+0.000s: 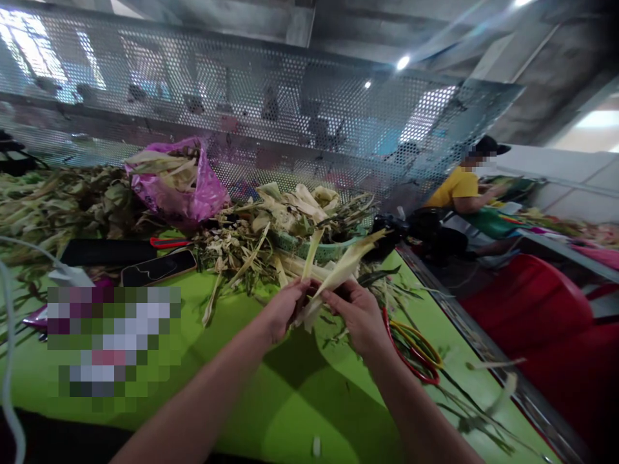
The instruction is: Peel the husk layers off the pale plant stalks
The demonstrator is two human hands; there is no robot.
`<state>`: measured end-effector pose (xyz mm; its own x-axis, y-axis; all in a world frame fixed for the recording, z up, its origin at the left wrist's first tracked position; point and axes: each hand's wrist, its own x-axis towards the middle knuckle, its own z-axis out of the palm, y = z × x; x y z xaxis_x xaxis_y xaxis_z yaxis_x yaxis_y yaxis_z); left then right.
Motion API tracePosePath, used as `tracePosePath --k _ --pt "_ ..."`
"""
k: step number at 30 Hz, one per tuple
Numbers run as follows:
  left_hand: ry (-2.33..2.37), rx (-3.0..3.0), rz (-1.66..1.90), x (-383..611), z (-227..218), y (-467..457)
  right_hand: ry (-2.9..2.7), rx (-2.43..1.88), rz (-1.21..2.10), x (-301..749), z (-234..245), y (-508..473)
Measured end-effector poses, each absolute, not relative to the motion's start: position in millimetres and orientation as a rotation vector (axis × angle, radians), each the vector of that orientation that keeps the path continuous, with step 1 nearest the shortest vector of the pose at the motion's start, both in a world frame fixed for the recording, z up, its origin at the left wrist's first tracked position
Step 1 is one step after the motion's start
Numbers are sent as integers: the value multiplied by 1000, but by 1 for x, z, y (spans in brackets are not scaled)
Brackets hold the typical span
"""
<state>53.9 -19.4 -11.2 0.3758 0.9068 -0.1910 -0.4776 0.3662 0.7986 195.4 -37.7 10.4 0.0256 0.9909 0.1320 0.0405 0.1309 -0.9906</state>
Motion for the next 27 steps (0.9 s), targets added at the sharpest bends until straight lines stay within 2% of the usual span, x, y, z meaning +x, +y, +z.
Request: tracePosePath --k 5,11,16,19,24,27 --pt "670 754 932 54 -13 -21 -1316 -1187 1075 190 11 -39" --pt "656 836 841 53 -15 -25 -1492 -1258 780 192 9 -39" --pt "621 916 843 54 -16 -26 -1473 -1288 684 196 3 -35" --pt "665 942 823 54 -13 -27 -1357 -1206 752 198 7 -33" --pt "735 1020 772 53 -11 -29 -1238 -1125 1068 196 17 -36" --pt "733 1061 759 53 -9 -30 -1179 -1147 1068 197 17 -36"
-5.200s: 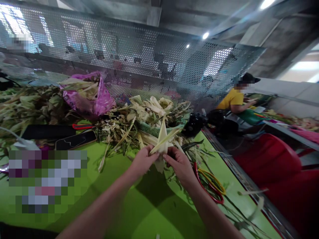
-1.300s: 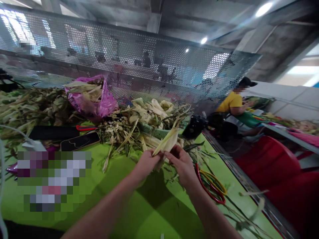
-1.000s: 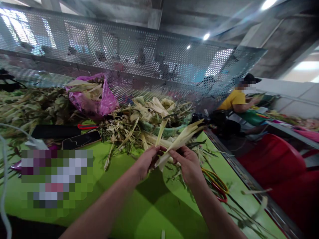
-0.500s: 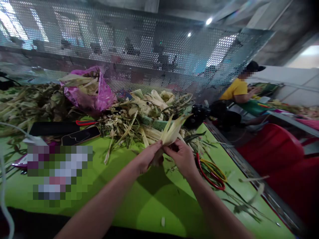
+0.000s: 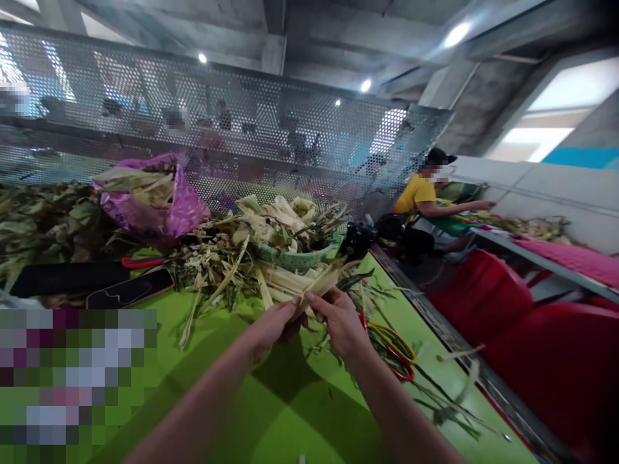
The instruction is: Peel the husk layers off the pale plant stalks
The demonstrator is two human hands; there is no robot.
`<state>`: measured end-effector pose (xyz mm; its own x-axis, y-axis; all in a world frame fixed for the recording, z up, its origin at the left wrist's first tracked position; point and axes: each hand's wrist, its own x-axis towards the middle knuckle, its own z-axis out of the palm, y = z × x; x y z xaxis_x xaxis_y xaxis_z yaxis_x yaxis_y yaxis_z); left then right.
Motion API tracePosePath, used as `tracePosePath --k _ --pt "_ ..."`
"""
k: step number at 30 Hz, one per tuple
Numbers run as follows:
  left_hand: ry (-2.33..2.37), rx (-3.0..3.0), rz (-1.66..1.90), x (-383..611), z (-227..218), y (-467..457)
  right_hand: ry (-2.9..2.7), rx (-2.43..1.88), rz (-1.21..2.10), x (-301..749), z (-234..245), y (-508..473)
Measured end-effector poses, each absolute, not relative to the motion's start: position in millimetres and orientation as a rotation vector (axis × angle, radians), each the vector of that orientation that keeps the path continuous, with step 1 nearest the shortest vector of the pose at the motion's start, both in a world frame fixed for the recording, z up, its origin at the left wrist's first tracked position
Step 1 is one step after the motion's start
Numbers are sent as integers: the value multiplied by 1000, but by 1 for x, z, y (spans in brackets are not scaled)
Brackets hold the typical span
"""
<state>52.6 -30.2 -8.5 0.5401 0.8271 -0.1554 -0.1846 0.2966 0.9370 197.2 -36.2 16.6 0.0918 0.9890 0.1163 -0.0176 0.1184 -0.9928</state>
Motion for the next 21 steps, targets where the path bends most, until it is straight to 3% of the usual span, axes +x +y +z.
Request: tracePosePath --k 9,16,21 --pt "682 1060 781 54 -6 -33 -1232 -1095 1152 195 21 -43" --pt "680 1075 1118 39 -5 -17 -1341 -1154 906 207 17 -37" --pt "688 1050 1087 39 -8 -15 -1433 -1188 931 207 6 -32"
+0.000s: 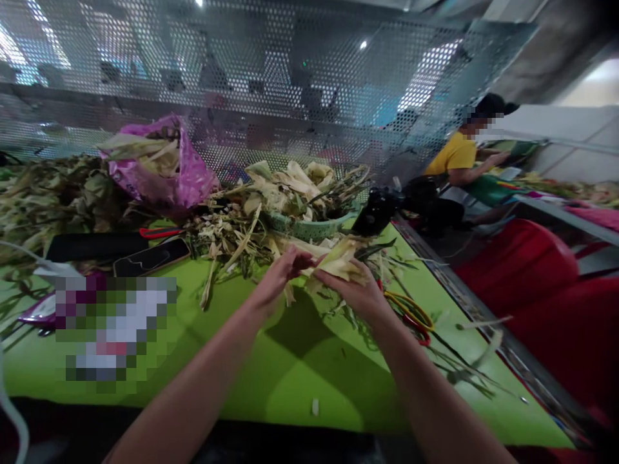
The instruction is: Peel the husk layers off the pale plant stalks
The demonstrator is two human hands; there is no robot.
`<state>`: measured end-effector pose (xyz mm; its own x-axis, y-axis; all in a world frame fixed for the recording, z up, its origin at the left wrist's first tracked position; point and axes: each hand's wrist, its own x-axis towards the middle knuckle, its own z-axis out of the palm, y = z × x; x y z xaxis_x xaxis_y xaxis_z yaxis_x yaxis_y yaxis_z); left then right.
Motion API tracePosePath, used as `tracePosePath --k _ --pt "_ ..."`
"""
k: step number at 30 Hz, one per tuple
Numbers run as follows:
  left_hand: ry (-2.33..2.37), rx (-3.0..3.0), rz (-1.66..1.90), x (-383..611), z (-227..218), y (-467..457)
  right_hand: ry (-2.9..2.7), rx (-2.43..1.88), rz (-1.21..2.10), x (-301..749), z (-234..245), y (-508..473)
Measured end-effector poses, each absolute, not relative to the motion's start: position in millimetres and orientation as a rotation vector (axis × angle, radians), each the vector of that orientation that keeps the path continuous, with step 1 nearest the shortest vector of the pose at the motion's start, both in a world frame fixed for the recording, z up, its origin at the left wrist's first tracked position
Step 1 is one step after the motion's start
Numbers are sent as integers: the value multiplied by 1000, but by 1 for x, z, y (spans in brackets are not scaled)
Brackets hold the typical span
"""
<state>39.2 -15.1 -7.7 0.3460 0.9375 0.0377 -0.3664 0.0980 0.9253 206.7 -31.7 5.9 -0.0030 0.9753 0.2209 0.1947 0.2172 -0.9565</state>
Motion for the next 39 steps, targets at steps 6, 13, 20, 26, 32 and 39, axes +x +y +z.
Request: tracePosePath --k 6,13,20,26,32,39 --pt "657 1074 1015 46 -7 -19 -1402 -1149 1018 202 15 -34" --pt "599 1022 943 53 -14 -21 -1491 -1156 992 203 13 -32" --pt "529 1030 953 52 -11 -20 -1665 -1153 865 203 7 -32" --pt "518 1013 950 54 -18 -17 -1844 -1178 762 204 3 -30" --pt "543 1084 910 52 -14 -24 -1625 -1211 813 207 1 -28" --pt "732 1291 792 53 -4 -32 -1343 -1164 1028 203 14 -33"
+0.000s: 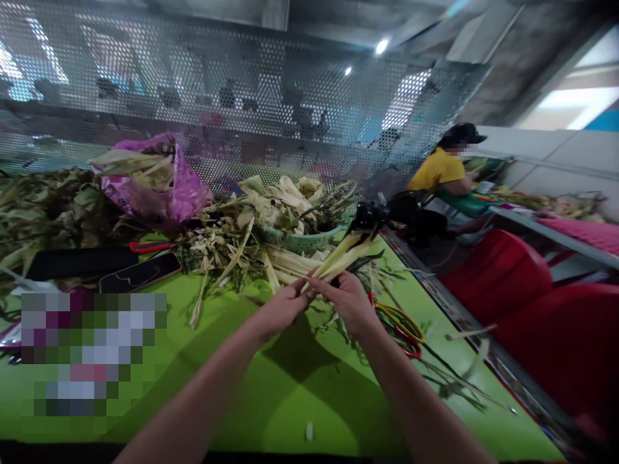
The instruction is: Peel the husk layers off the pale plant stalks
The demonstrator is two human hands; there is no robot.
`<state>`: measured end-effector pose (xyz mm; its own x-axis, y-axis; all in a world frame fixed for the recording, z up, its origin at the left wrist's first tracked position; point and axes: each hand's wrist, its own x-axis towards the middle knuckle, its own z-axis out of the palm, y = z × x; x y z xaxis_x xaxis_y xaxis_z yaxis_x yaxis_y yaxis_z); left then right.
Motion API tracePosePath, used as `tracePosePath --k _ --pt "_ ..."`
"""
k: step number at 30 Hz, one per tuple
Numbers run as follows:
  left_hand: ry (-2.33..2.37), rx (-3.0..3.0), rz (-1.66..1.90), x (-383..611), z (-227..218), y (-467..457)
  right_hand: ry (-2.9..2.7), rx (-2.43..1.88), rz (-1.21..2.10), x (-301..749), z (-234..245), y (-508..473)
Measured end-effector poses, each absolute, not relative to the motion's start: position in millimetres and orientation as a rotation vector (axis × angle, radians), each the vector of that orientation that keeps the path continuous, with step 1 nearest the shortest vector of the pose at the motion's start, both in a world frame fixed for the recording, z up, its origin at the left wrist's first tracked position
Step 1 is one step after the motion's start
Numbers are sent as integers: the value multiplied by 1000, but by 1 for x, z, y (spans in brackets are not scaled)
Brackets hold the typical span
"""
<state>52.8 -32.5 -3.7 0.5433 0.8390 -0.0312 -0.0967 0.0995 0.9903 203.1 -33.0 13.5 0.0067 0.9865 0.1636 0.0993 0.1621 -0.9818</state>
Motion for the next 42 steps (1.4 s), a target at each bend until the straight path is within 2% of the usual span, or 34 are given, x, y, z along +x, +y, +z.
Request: tracePosePath --k 9,19,27,30,34,42 --pt "881 1532 583 45 -1 -29 -1060 -1027 1013 213 18 -31" --pt "543 1566 916 52 3 -31 -1346 -1102 1067 199 20 -38" --pt "1047 1991 753 48 -2 -33 -1142 -1093 1031 206 19 -33" --pt "1121 2034 792 47 -5 -33 -1161 -1089 1031 205 16 -32" --pt "1039 1839 904 47 -9 -28 -1120 -1079 1044 204 17 -33" --pt "688 732 1237 44 3 -20 -1168 -1053 979 207 17 -32"
